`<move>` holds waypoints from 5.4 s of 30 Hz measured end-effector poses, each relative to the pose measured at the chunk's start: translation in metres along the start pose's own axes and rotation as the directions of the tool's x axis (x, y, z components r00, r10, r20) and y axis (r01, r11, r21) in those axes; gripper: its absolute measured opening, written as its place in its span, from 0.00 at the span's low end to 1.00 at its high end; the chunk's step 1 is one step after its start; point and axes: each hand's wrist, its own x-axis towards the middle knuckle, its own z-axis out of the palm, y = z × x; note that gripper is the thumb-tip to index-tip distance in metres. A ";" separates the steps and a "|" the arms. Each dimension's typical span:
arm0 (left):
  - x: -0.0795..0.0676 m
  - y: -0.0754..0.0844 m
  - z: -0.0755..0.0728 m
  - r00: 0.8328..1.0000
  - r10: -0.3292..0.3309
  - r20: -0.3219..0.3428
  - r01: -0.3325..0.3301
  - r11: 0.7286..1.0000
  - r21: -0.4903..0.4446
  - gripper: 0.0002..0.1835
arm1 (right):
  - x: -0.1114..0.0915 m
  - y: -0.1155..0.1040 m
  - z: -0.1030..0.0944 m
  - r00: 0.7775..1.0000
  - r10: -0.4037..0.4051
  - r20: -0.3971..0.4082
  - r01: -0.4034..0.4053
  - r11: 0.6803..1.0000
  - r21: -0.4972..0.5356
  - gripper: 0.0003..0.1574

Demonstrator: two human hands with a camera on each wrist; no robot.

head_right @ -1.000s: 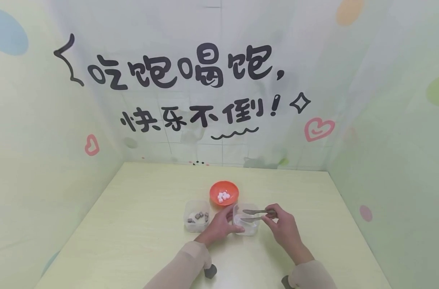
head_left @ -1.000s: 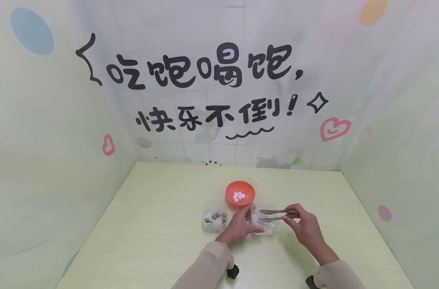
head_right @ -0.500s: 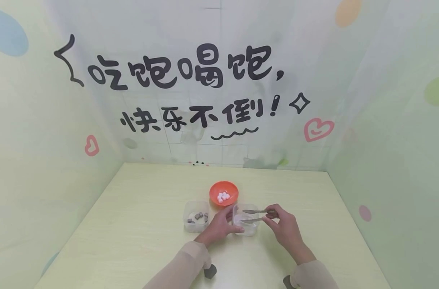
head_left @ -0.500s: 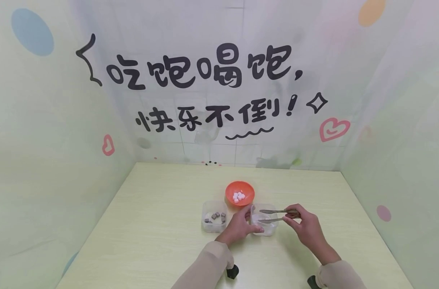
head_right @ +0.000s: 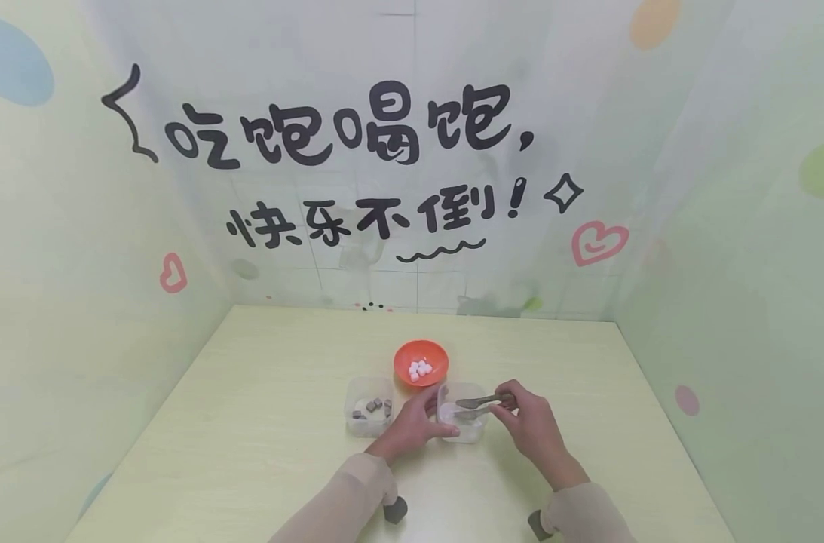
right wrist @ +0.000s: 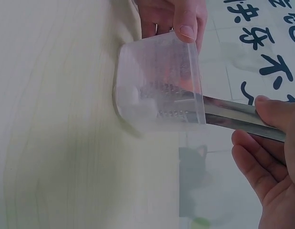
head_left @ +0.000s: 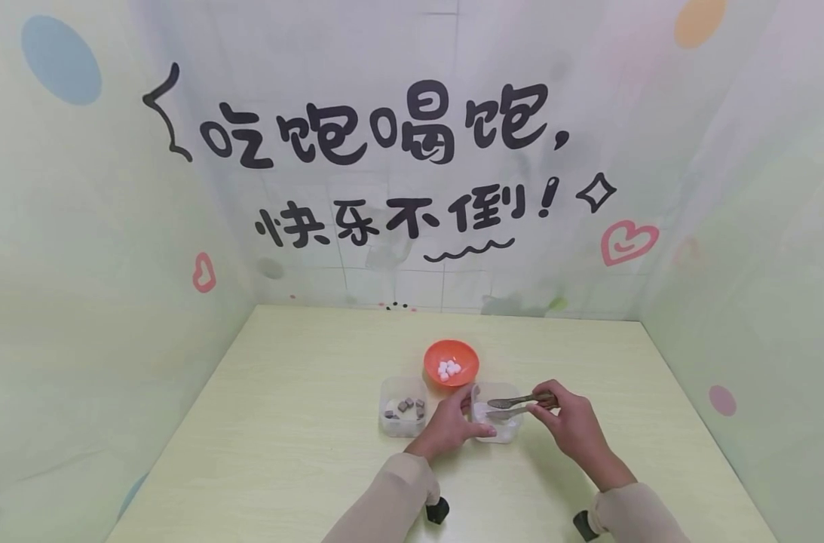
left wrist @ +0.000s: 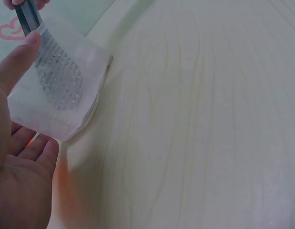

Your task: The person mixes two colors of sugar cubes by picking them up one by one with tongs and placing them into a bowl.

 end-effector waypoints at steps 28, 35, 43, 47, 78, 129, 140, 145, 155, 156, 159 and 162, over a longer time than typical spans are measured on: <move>0.001 0.000 -0.001 1.000 -0.012 -0.002 0.012 1.000 -0.002 0.54 | 0.002 0.006 -0.008 0.965 0.215 -0.151 -0.154 0.928 0.339 0.13; -0.001 0.001 -0.001 1.000 -0.022 -0.006 0.022 1.000 0.000 0.53 | 0.005 0.005 -0.010 0.960 0.228 -0.165 -0.149 0.909 0.389 0.13; -0.001 0.002 -0.001 1.000 -0.015 -0.006 0.015 1.000 -0.019 0.54 | 0.012 -0.003 -0.011 0.947 0.256 -0.193 -0.132 0.859 0.494 0.13; -0.001 0.002 -0.001 1.000 -0.012 -0.005 0.012 1.000 -0.020 0.54 | 0.017 -0.007 -0.008 0.944 0.258 -0.206 -0.112 0.837 0.535 0.13; 0.000 0.000 0.000 1.000 -0.028 -0.002 0.028 1.000 -0.012 0.53 | 0.044 -0.042 -0.002 0.921 0.314 -0.229 -0.109 0.775 0.622 0.15; -0.002 0.002 0.000 1.000 -0.018 -0.015 0.018 1.000 -0.002 0.54 | 0.024 0.012 -0.018 0.964 0.264 0.035 -0.243 0.815 0.526 0.19; -0.001 0.001 0.000 1.000 0.005 -0.005 -0.005 1.000 -0.013 0.54 | 0.022 0.027 -0.018 0.970 0.225 0.096 -0.242 0.826 0.508 0.18; 0.000 -0.001 0.000 1.000 0.009 -0.004 -0.009 1.000 -0.022 0.54 | 0.023 0.013 -0.027 0.974 0.197 0.116 -0.228 0.821 0.523 0.18; 0.000 0.000 0.000 1.000 -0.001 -0.002 0.001 1.000 -0.006 0.55 | 0.026 0.030 -0.019 0.964 0.221 0.148 -0.266 0.811 0.521 0.19; 0.000 0.000 0.000 1.000 -0.004 -0.002 0.004 1.000 -0.003 0.55 | 0.026 0.030 -0.018 0.965 0.213 0.150 -0.260 0.812 0.523 0.19; -0.001 0.001 0.000 1.000 -0.010 -0.002 0.010 1.000 -0.001 0.55 | 0.027 0.030 -0.017 0.972 0.178 0.153 -0.233 0.809 0.540 0.19; -0.001 0.002 0.000 1.000 -0.016 -0.002 0.016 1.000 -0.001 0.54 | 0.027 0.030 -0.015 0.978 0.142 0.150 -0.202 0.812 0.547 0.18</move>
